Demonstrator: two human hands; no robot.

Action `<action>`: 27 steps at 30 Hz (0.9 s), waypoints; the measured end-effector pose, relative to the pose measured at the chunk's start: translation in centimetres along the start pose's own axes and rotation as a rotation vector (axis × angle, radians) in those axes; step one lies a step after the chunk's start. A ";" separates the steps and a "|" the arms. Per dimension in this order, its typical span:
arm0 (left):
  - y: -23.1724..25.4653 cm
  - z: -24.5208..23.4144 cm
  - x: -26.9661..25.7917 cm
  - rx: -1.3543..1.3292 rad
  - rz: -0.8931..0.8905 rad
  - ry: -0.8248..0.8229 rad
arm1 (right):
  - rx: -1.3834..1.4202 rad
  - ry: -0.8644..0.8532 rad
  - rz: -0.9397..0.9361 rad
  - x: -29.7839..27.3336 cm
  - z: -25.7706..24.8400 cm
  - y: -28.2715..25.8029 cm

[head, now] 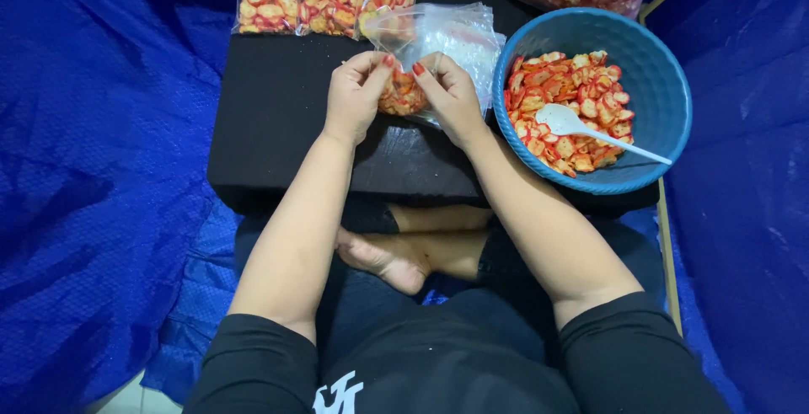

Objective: A person is packing snacks from a large bowl into individual plastic bags using a spoon and their hands while sitting on the floor.

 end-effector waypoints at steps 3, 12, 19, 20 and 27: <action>1.4 0.7 -0.3 -0.017 0.006 0.002 | 0.004 0.018 -0.005 0.1 0.0 0.3; 0.1 0.2 -0.2 0.070 -0.011 -0.073 | 0.008 0.056 0.011 0.4 0.1 1.0; 0.4 0.5 -0.3 0.037 -0.032 -0.042 | -0.075 0.076 -0.032 -0.2 0.4 -1.0; 0.1 0.4 -0.2 0.007 -0.033 -0.036 | -0.048 0.063 -0.018 -0.2 0.4 -1.2; 1.2 0.3 -0.1 -0.026 -0.100 -0.110 | 0.092 -0.027 0.060 -0.5 -0.1 -2.4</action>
Point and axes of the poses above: each hand's wrist, its own x-axis towards the middle knuckle, its own z-axis out of the palm, y = z × x, the point moved 1 cm from there along x, towards the middle knuckle, and after that the axes turned 12 degrees about -x, right-handed, at the moved point
